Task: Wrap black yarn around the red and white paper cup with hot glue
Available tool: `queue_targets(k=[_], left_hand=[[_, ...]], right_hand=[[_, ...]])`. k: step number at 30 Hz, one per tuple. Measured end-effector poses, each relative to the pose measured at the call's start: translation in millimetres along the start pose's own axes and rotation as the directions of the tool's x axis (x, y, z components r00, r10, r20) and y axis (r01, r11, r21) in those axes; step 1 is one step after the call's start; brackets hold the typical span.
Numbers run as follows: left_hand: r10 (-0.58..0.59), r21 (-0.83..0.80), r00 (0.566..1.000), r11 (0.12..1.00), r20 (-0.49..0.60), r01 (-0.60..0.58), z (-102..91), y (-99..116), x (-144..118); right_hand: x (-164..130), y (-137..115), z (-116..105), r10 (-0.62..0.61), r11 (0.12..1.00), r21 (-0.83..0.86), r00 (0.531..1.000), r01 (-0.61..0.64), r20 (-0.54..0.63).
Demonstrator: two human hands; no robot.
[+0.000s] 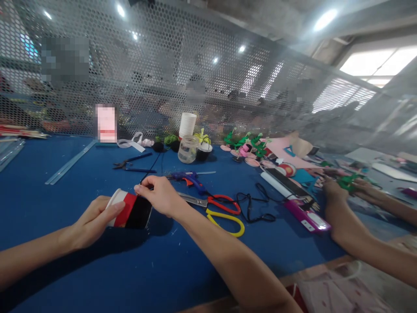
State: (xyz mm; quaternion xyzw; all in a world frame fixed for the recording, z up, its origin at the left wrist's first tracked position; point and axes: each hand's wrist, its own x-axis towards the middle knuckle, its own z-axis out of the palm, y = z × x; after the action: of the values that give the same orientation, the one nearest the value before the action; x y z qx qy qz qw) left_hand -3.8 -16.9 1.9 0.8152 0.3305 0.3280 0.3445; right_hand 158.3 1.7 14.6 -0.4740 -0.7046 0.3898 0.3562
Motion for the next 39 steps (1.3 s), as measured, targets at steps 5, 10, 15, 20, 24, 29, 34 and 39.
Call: queue_targets(k=[5, 10, 15, 20, 24, 29, 34, 39], left_hand=[[0.058, 0.026, 0.998, 0.998, -0.012, -0.058, 0.6, -2, 0], [0.105, 0.048, 0.994, 0.993, -0.021, -0.104, 0.2, -2, -1], [0.210, 0.112, 0.978, 0.972, -0.017, -0.207, -1.9, -1, -1], [0.366, 0.200, 0.930, 0.909, 0.039, -0.366, -4.0, 5, -2], [0.294, 0.203, 0.956, 0.936, 0.003, -0.289, -5.5, 4, -1], [0.065, 0.059, 0.990, 0.997, -0.123, -0.058, -7.6, -5, 3], [-0.212, -0.243, 0.977, 0.950, -0.032, 0.198, -6.6, -3, 9], [-0.582, -0.622, 0.799, 0.574, 0.147, 0.533, -2.7, -1, 18]], right_hand=[[-1, -2, 0, -0.002, 1.000, -0.016, 1.000, 0.002, 0.004], [-1, -5, 1, -0.006, 1.000, -0.010, 1.000, 0.006, -0.008], [-1, -1, 0, 0.023, 0.999, -0.023, 0.999, -0.023, 0.026], [1, -1, -1, 0.065, 0.997, -0.051, 0.992, -0.060, 0.112], [2, -5, -10, 0.139, 0.980, 0.128, 0.982, -0.155, 0.126], [-4, -7, -23, 0.101, 0.944, 0.247, 0.903, -0.219, 0.417], [-11, 4, -18, 0.049, 0.973, 0.196, 0.936, -0.124, 0.348], [-21, 11, -8, -0.025, 0.998, -0.052, 0.982, 0.035, 0.186]])
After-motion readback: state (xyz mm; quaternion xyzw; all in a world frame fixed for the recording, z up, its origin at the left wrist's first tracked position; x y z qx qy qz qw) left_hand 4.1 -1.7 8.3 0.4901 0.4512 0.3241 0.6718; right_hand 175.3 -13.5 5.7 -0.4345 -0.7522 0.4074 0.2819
